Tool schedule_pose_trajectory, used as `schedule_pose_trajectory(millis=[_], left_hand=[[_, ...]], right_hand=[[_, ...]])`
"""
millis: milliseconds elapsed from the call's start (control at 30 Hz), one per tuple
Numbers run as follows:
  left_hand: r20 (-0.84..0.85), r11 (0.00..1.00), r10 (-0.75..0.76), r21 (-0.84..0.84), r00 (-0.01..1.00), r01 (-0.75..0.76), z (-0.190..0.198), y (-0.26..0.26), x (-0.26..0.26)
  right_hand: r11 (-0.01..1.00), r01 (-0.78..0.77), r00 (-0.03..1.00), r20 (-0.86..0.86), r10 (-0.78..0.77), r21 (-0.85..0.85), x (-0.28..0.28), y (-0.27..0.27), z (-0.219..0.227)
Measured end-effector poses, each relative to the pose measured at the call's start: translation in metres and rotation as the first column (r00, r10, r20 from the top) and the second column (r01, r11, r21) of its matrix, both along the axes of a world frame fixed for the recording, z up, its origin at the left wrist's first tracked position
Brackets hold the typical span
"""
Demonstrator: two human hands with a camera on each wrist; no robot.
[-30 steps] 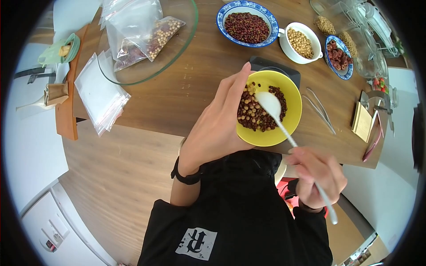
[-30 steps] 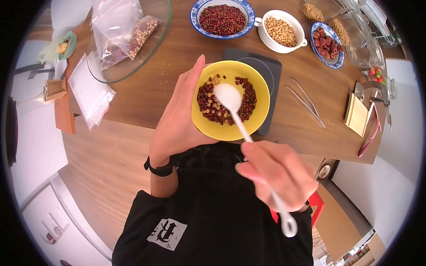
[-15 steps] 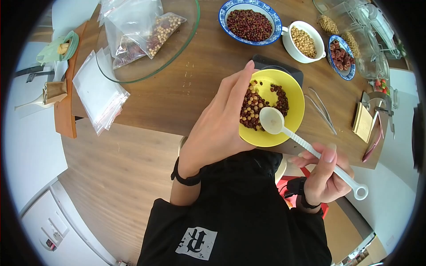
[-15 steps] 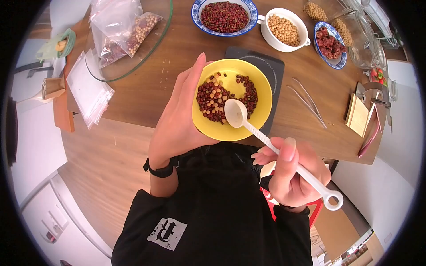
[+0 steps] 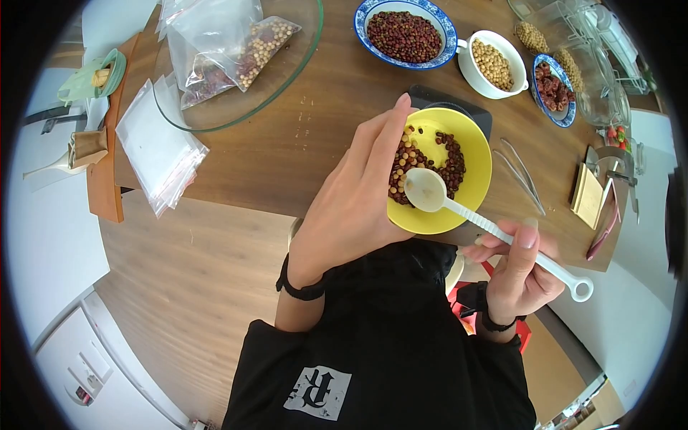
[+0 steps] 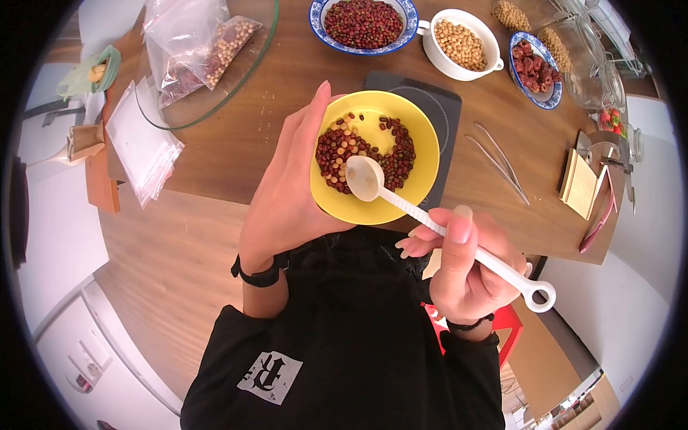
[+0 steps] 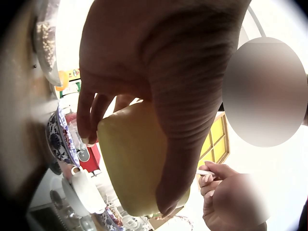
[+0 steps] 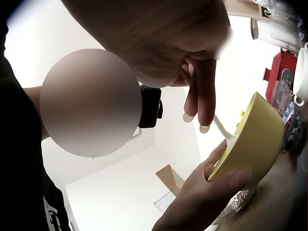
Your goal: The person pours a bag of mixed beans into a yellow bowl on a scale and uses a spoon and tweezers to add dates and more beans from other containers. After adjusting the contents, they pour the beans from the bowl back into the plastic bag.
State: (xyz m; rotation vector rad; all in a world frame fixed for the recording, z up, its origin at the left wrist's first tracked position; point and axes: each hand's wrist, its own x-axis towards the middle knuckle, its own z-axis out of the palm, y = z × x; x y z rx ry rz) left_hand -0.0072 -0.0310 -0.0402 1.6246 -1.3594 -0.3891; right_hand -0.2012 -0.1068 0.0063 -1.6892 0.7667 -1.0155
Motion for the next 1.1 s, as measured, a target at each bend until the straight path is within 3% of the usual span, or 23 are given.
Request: schedule_pose_trajectory(millis=[167, 1100], left_hand=[[-0.015, 1.000, 0.003, 0.003, 1.000, -0.003, -0.001, 0.001, 0.001], [-0.025, 1.000, 0.001, 0.007, 1.000, -0.001, -0.001, 0.000, 0.000]], right_hand=[[0.997, 0.009, 0.999, 0.031, -0.012, 0.081, 0.002, 0.002, -0.001], [0.989, -0.092, 0.992, 0.094, 0.081, 0.114, -0.004, -0.007, -0.012]])
